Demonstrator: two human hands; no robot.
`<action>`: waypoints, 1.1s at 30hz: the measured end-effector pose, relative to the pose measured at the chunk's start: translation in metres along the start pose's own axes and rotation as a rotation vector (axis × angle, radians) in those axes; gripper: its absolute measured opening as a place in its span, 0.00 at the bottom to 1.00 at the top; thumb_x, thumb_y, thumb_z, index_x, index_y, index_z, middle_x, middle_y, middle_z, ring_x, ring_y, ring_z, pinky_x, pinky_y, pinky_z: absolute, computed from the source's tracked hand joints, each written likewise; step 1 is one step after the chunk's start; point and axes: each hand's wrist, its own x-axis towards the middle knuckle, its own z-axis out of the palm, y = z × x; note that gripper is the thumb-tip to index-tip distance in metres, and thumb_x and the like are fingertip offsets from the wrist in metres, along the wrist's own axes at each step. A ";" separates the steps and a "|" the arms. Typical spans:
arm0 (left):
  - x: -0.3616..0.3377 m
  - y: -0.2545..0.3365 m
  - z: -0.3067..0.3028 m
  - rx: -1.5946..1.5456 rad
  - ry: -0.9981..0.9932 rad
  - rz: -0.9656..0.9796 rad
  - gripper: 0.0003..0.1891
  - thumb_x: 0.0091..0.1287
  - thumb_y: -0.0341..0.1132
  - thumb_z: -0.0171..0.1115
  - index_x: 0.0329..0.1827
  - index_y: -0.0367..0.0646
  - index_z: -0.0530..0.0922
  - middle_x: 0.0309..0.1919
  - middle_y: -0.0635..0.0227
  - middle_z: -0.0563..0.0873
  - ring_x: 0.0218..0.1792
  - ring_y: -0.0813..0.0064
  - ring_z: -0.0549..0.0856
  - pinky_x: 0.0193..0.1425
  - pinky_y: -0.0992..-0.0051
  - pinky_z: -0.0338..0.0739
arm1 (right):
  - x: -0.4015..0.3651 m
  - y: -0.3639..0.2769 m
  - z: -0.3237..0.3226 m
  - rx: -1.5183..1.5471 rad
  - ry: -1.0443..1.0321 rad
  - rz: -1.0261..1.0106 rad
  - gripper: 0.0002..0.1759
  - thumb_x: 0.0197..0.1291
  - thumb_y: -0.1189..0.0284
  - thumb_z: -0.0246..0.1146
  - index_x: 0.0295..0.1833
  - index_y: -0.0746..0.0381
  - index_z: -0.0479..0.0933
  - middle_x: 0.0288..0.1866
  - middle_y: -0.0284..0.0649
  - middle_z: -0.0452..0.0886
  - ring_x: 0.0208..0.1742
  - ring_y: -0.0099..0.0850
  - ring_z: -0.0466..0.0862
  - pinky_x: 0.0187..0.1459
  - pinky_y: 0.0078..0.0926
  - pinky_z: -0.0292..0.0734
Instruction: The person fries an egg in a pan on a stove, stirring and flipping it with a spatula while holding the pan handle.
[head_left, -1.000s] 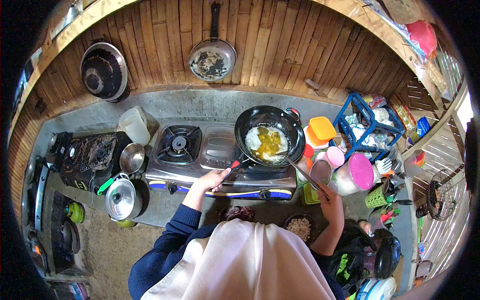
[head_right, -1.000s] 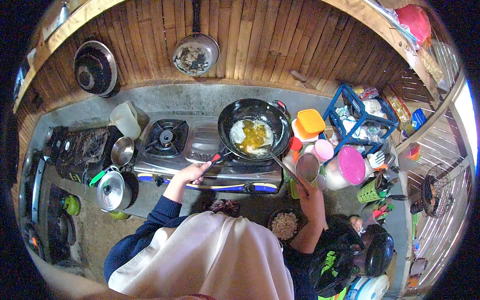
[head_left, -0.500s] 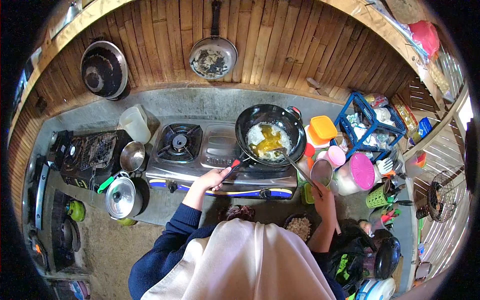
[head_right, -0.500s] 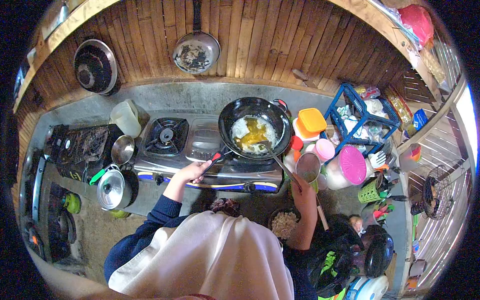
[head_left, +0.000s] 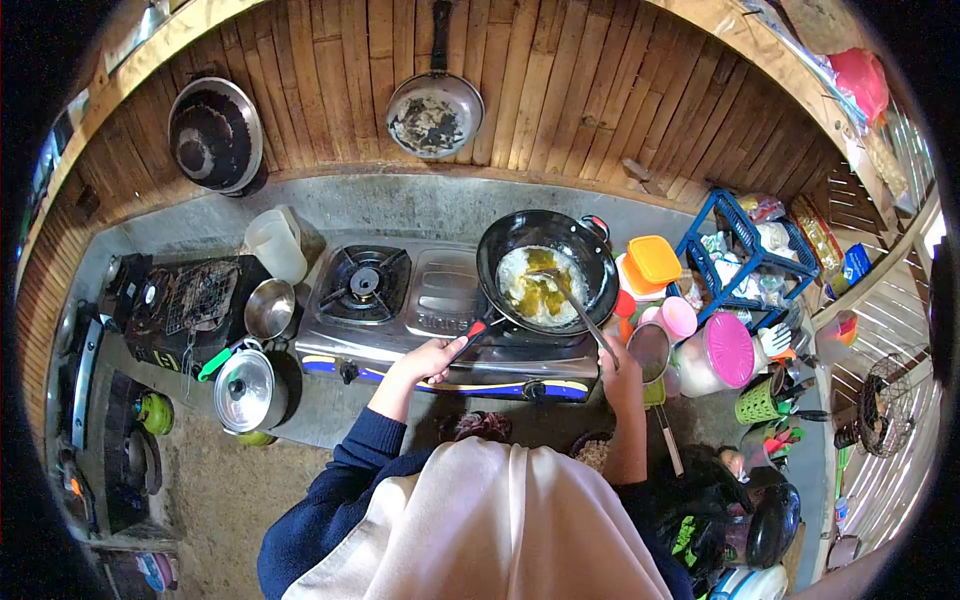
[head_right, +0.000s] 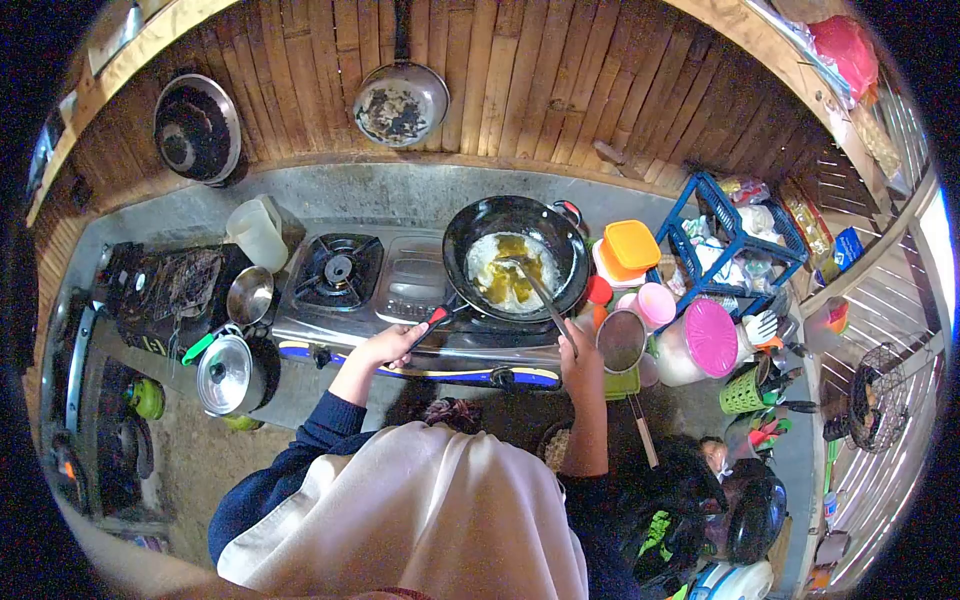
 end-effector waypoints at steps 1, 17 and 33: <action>-0.003 0.002 0.000 0.012 -0.001 -0.003 0.26 0.66 0.58 0.46 0.40 0.39 0.72 0.10 0.74 0.68 0.07 0.84 0.65 0.09 0.81 0.59 | 0.003 0.000 0.002 0.002 -0.002 -0.002 0.17 0.59 0.74 0.55 0.54 0.64 0.73 0.35 0.49 0.80 0.35 0.34 0.81 0.39 0.28 0.73; 0.008 -0.008 0.000 -0.035 -0.035 -0.001 0.23 0.67 0.56 0.45 0.38 0.40 0.69 0.09 0.75 0.66 0.07 0.84 0.64 0.09 0.81 0.57 | -0.002 -0.011 -0.003 0.077 -0.128 0.192 0.18 0.58 0.72 0.55 0.53 0.67 0.73 0.44 0.54 0.79 0.46 0.46 0.79 0.49 0.33 0.71; 0.001 -0.001 0.002 -0.013 -0.014 0.013 0.25 0.65 0.59 0.47 0.36 0.40 0.70 0.10 0.73 0.68 0.08 0.83 0.65 0.09 0.81 0.58 | -0.037 -0.064 -0.092 -0.024 -0.276 0.464 0.18 0.55 0.76 0.58 0.53 0.64 0.74 0.32 0.52 0.79 0.31 0.36 0.79 0.36 0.28 0.73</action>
